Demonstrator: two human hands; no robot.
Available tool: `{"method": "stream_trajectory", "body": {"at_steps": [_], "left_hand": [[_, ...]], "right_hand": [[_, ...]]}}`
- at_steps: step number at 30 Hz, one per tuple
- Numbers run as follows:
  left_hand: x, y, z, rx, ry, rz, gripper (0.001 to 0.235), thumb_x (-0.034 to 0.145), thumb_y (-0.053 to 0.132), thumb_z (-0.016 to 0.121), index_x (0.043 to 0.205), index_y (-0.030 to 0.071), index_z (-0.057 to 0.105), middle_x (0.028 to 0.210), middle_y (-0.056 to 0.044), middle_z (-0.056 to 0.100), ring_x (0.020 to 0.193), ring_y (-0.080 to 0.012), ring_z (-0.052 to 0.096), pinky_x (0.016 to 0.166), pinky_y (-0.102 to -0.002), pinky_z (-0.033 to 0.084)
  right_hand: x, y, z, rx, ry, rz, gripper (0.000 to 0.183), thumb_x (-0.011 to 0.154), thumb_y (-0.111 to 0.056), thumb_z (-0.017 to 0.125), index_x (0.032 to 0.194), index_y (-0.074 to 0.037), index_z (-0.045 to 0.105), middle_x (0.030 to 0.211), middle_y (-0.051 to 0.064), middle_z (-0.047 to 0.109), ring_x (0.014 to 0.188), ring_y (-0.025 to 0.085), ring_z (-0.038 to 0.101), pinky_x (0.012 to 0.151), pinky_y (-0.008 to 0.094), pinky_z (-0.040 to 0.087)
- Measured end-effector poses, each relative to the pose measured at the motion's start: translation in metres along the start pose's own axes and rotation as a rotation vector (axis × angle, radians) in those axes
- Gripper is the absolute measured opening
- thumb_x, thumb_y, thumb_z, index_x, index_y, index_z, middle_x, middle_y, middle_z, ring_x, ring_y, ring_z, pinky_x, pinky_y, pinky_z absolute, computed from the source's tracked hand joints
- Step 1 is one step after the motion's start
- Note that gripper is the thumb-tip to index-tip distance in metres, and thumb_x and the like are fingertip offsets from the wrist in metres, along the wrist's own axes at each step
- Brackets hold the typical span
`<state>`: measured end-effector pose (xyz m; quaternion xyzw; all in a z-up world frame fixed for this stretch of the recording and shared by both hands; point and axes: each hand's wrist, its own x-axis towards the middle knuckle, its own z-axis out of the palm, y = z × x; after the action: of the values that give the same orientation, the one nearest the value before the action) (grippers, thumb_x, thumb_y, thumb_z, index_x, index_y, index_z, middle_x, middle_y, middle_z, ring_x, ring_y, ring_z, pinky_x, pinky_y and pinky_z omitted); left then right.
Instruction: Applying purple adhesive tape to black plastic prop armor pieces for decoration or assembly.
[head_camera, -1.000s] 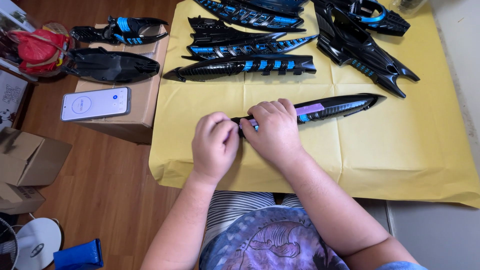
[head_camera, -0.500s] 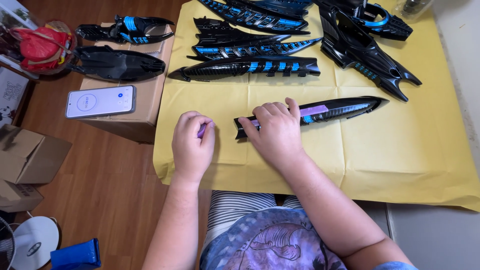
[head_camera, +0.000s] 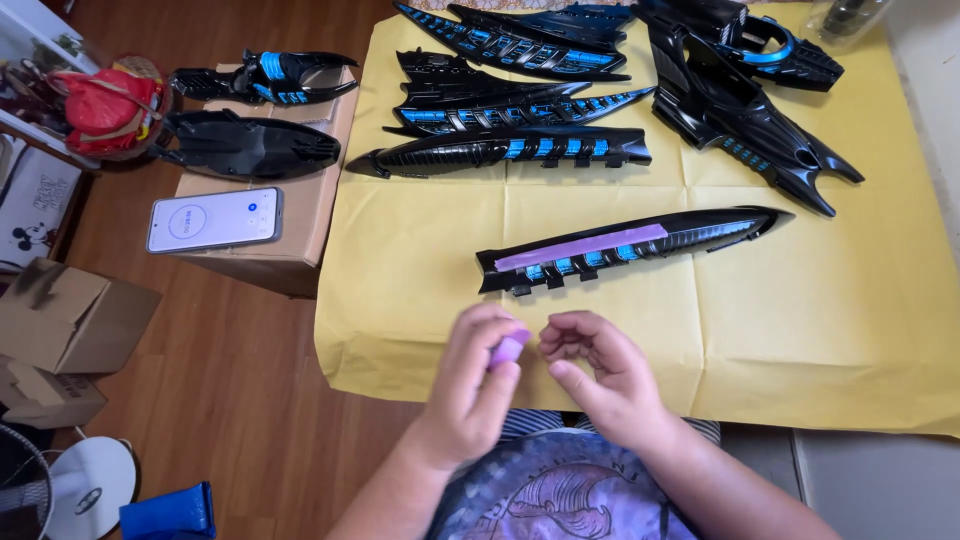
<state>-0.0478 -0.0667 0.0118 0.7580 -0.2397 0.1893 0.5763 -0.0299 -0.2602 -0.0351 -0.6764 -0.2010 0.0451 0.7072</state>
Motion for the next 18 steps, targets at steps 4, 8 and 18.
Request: {"method": "stream_trajectory", "body": {"at_steps": [4,8,18], "left_hand": [[-0.010,-0.002,0.025,-0.031,-0.038,-0.043,0.026,0.103,0.012,0.046,0.125,-0.002,0.051,0.123,-0.019,0.049,0.116,-0.0327,0.053,0.105,-0.044,0.048],[-0.016,-0.007,0.039,0.117,-0.082,0.022,0.033,0.101,0.008,0.048,0.132,-0.003,0.049,0.122,-0.021,0.050,0.113,-0.0353,0.055,0.102,-0.046,0.050],[-0.007,-0.010,0.036,0.252,-0.138,0.170,0.058,0.113,0.046,0.028,0.148,0.001,0.036,0.142,-0.026,0.049,0.133,-0.0403,0.052,0.117,-0.055,0.045]], "right_hand": [[0.004,-0.003,0.001,0.051,0.062,-0.004,0.040,0.095,-0.019,0.069,0.125,0.005,0.061,0.127,0.017,0.057,0.110,0.023,0.068,0.097,0.032,0.061],[-0.003,-0.001,0.003,0.041,0.156,0.027,0.025,0.090,-0.009,0.073,0.112,0.003,0.070,0.116,0.016,0.066,0.106,0.023,0.068,0.090,0.030,0.061],[-0.010,0.005,-0.001,0.158,0.311,-0.070,0.003,0.097,-0.002,0.065,0.096,-0.001,0.068,0.103,0.013,0.070,0.094,0.022,0.070,0.075,0.029,0.061]]}}
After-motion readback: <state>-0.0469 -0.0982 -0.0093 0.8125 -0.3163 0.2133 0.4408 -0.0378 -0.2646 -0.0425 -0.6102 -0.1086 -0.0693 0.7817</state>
